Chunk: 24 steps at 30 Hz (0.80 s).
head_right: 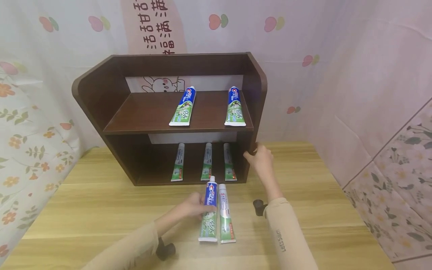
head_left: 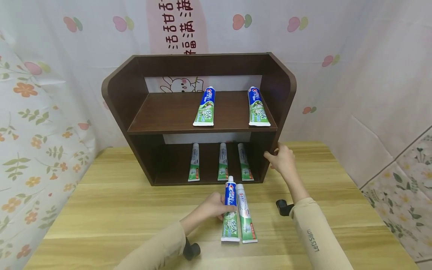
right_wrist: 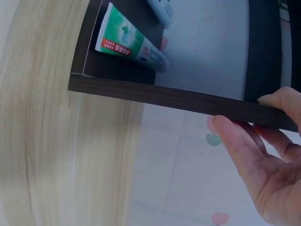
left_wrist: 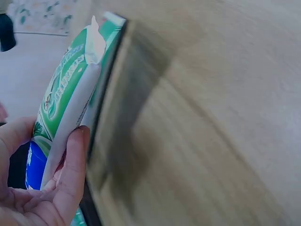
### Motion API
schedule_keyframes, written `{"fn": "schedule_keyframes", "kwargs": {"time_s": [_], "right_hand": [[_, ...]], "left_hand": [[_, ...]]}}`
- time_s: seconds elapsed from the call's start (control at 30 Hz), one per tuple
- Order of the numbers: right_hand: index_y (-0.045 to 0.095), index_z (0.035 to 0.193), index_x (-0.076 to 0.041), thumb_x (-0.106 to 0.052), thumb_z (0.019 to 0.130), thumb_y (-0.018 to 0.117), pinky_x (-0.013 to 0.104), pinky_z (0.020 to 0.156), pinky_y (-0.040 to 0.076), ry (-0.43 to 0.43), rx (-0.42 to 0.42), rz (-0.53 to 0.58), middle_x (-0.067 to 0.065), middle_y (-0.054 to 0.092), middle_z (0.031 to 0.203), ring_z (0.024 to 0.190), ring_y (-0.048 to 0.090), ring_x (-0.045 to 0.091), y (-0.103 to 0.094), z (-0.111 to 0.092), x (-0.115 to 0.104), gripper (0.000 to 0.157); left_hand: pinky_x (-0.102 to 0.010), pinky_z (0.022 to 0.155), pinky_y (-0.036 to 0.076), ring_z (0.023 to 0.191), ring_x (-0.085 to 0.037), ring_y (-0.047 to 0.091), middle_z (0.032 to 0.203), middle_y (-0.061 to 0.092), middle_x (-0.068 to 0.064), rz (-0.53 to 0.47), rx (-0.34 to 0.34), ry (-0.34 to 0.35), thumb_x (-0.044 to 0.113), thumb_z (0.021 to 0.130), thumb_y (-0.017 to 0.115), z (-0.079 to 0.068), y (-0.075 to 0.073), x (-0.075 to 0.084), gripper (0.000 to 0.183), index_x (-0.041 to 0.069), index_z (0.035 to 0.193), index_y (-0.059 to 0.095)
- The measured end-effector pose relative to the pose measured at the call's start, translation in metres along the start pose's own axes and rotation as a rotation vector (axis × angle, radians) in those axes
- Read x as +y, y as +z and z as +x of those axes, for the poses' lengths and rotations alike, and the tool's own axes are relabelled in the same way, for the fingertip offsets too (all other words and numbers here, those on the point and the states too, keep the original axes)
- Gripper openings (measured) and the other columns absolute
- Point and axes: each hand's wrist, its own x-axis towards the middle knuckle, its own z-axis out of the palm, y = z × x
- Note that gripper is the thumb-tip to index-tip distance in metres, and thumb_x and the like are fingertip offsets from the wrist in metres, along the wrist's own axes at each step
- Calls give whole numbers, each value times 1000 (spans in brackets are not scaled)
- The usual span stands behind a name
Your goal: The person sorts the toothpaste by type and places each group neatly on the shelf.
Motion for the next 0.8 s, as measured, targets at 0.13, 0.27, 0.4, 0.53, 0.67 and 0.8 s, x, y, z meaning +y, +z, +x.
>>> {"fn": "schedule_keyframes", "kwargs": {"time_s": [0.13,0.27,0.4,0.53,0.67,0.8], "right_hand": [[54,103,4,-22,85,55,27,53,49,-8,6,4,29,62,94,50,65,20,1,0,-1,32],[54,104,4,-22,85,55,27,52,50,-7,10,14,29,62,95,50,65,21,1,-1,0,32],[53,104,4,-21,85,54,24,50,48,-6,11,13,29,62,95,50,65,20,0,-3,1,32],[53,105,4,-21,85,54,23,49,46,-7,11,11,29,62,95,50,65,21,0,-2,1,32],[53,105,5,-21,85,54,24,50,46,-10,9,7,29,62,95,51,65,22,1,-1,2,33],[53,105,4,-22,85,54,23,50,45,-11,9,2,29,62,95,51,65,22,1,-1,2,32]], "left_hand": [[-32,54,55,50,-15,60,66,65,-8,17,21,17,23,76,73,-8,-10,7,27,-1,77,62],[-34,54,55,51,-17,60,66,64,-7,41,42,41,25,76,73,-18,-20,15,29,-1,78,59],[-27,50,51,57,-25,62,66,62,-6,59,46,79,25,76,73,-27,-30,21,30,-1,79,59],[-28,53,53,60,-20,61,69,63,-6,54,27,102,25,77,72,-36,-40,28,31,-3,85,60],[-33,59,57,59,-12,60,72,64,-8,45,17,101,24,78,72,-45,-48,33,34,-5,89,60],[-31,59,57,58,-12,61,73,64,-9,42,21,94,25,78,72,-52,-57,38,36,-6,91,59]]}}
